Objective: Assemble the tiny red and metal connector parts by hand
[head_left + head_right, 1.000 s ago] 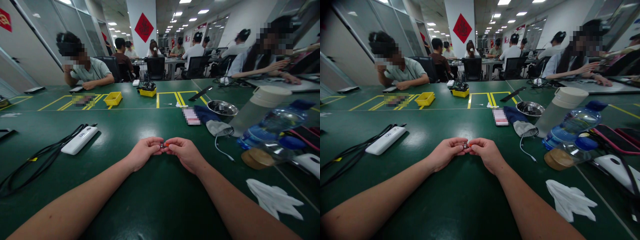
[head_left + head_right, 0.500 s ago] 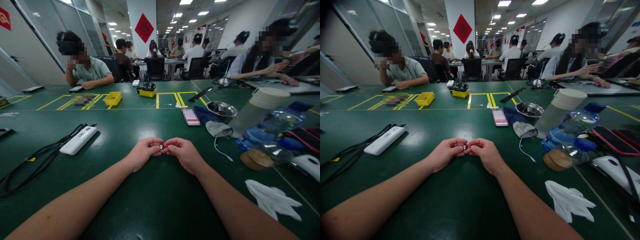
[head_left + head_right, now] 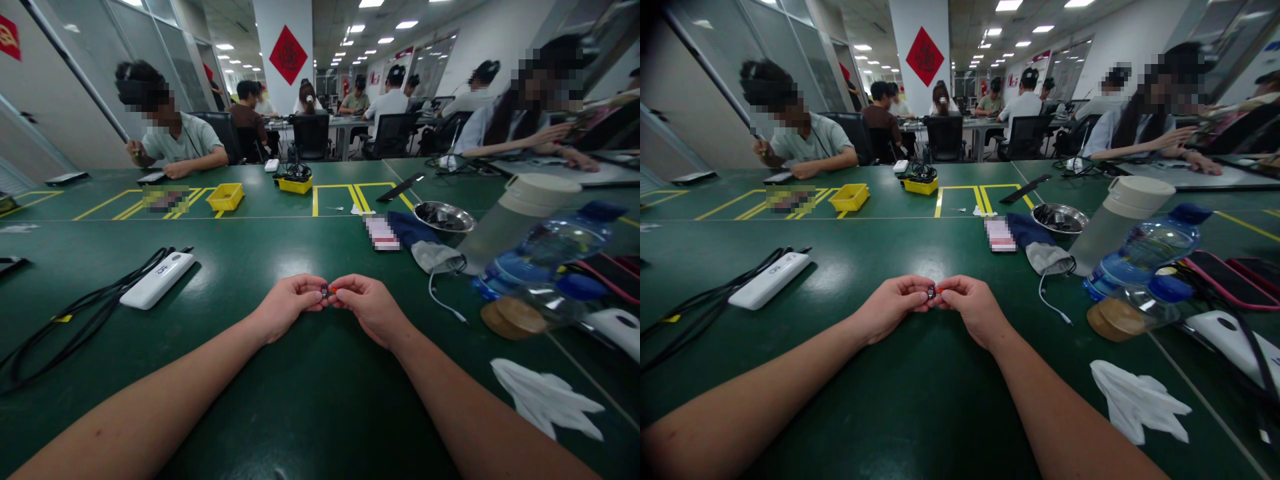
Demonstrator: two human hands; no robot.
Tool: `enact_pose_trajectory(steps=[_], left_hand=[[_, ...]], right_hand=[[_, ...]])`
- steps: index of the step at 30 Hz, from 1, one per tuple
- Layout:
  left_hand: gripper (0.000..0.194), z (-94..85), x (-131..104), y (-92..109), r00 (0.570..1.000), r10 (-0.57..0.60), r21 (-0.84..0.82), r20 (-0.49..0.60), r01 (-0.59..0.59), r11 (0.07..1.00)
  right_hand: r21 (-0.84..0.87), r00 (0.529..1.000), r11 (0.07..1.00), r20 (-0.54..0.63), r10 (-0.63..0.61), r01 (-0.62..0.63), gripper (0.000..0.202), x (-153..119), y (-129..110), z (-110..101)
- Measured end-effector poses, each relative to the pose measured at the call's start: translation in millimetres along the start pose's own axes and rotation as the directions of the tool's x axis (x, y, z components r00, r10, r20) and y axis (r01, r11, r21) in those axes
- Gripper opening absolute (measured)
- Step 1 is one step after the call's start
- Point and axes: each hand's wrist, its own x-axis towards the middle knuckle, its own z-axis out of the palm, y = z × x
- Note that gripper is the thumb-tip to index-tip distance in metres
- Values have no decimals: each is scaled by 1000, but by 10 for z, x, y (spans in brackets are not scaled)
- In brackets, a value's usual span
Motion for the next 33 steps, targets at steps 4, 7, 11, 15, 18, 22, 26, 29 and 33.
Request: enact_pose_trajectory(steps=[4, 7, 11, 15, 18, 22, 26, 29, 33], left_hand=[[27, 16, -2, 10, 1000, 22, 6, -20, -22, 1000], [27, 24, -6, 13, 998, 31, 12, -47, -30, 999], [27, 28, -14, 21, 999, 26, 23, -45, -25, 999], [26, 34, -21, 37, 999, 29, 33, -35, -28, 999], [26, 28, -20, 32, 999, 24, 34, -40, -22, 999], [27, 9, -12, 12, 999, 24, 35, -34, -23, 999], [26, 9, -15, 12, 998, 38, 43, -40, -37, 998], [24, 19, -24, 25, 998, 45, 51, -34, -43, 998], [25, 23, -29, 31, 999, 37, 64, -27, -35, 997]], right_hand=[[-8, 1000, 1000, -10, 0, 0, 13, -1, 13, -2], [-10, 1000, 1000, -4, -3, 3, 12, -1, 22, -6], [-16, 1000, 1000, 6, 6, -6, 12, 4, 32, -17], [-12, 1000, 1000, 17, 10, -10, 13, 8, 30, -19], [-11, 1000, 1000, 21, 10, -10, 13, 4, 18, -15], [-10, 1000, 1000, 29, 11, -11, 13, -1, 21, -20], [-14, 999, 1000, 35, 7, -6, 14, 5, 47, -33], [-18, 999, 1000, 39, 5, -4, 14, 4, 52, -33], [-18, 999, 1000, 36, 13, -12, 14, -2, 41, -27]])
